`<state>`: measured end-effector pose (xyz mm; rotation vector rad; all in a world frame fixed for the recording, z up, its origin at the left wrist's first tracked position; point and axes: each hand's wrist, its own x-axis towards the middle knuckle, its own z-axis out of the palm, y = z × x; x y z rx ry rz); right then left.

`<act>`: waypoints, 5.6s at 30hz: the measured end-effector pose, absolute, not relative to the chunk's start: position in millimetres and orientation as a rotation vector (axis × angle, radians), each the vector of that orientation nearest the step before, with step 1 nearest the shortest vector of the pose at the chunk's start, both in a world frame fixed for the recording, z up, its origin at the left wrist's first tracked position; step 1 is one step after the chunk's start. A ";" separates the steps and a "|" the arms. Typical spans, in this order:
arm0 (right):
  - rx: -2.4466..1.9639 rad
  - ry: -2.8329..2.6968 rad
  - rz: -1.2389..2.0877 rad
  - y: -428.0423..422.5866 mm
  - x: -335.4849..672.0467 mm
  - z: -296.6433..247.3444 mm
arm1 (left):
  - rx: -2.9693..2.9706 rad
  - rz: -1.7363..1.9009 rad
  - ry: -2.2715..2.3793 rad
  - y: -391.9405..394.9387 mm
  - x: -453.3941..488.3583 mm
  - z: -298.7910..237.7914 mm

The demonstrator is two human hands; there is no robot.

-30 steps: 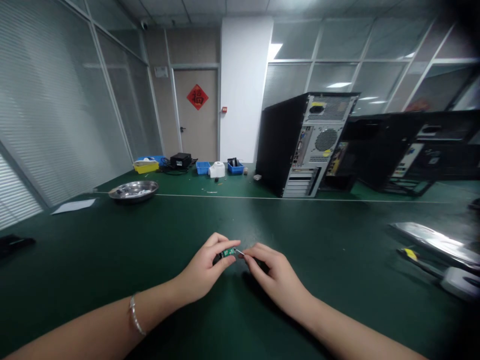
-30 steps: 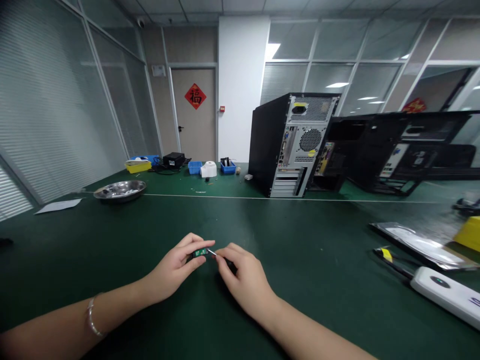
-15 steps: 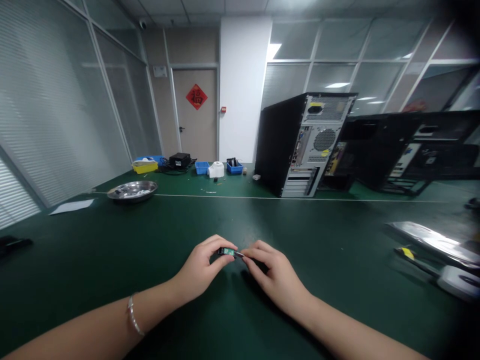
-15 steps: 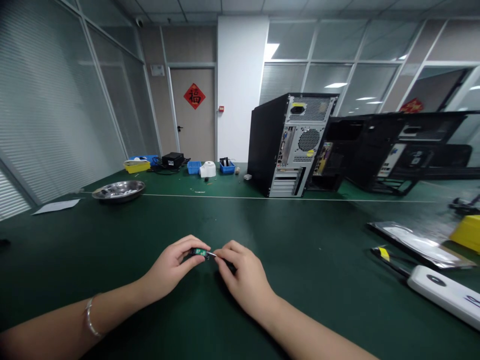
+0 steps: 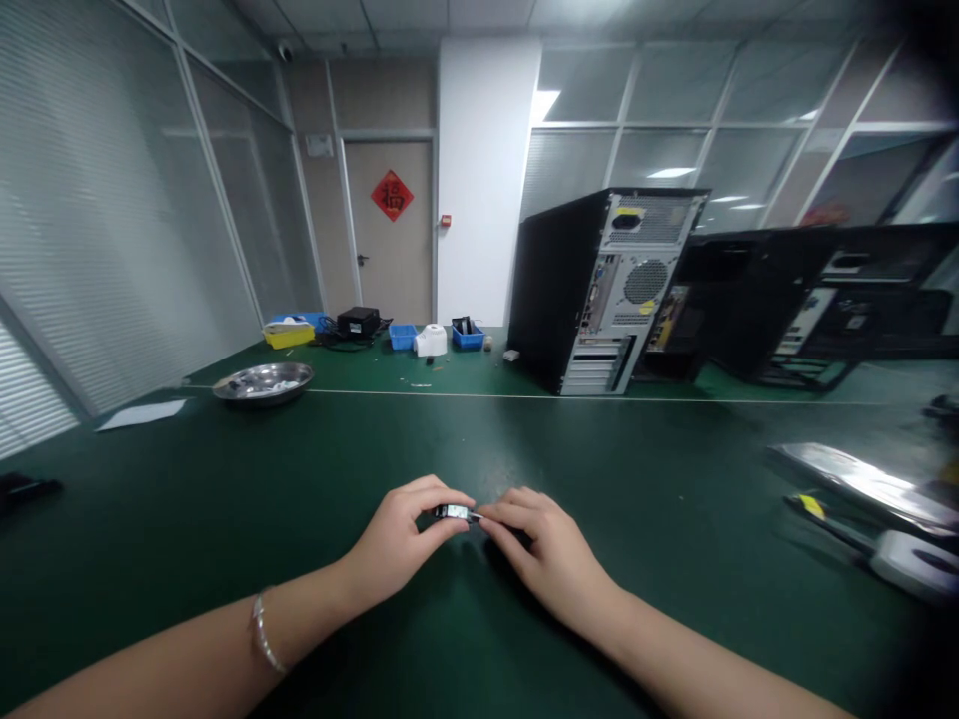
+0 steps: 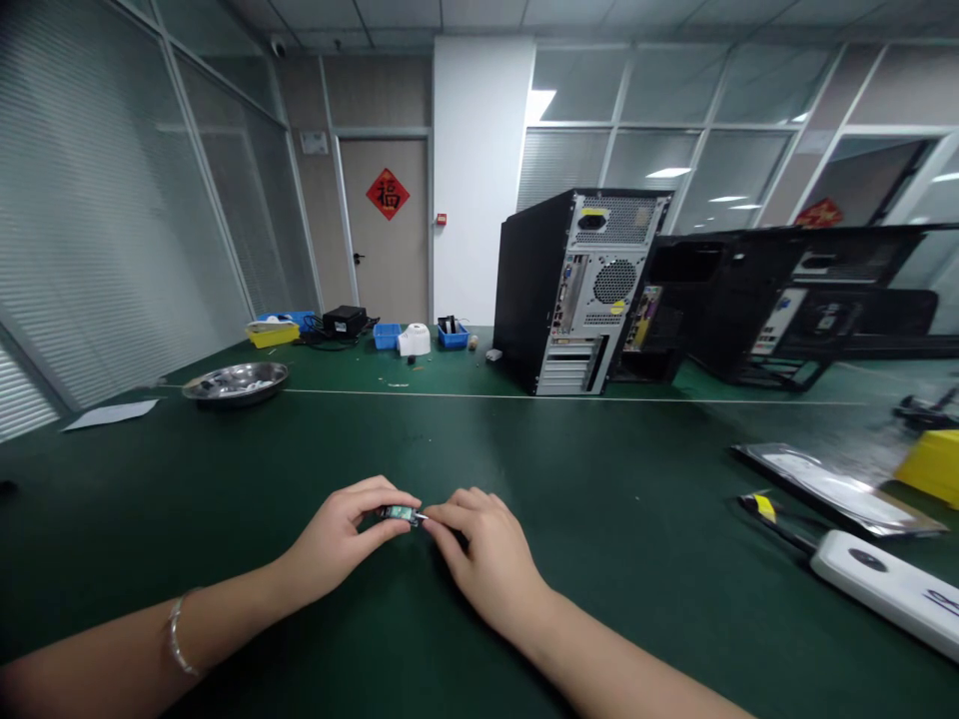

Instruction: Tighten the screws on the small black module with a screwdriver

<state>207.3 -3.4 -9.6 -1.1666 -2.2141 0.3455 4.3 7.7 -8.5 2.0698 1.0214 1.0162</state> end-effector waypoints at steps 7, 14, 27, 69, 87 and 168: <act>-1.194 -2.203 0.346 -4.5 206.6 -9.3 | 2.118 1.029 0.967 6.0 4.5 -8.2; -1.184 -2.213 0.336 -4.5 207.3 -10.2 | 1.824 0.985 0.899 10.5 5.5 -17.3; -1.179 -2.233 0.330 -4.9 207.4 -10.3 | 1.950 0.993 0.983 6.7 4.9 -14.0; -1.102 -2.136 0.463 -4.2 204.5 -8.8 | 1.348 0.877 0.809 10.0 9.5 -6.9; -1.077 -2.106 0.472 -6.0 203.0 -9.5 | 1.253 0.999 0.772 12.8 9.8 -12.5; -1.167 -2.014 0.507 -3.3 204.9 -8.8 | 2.219 0.866 0.986 4.3 7.5 -4.1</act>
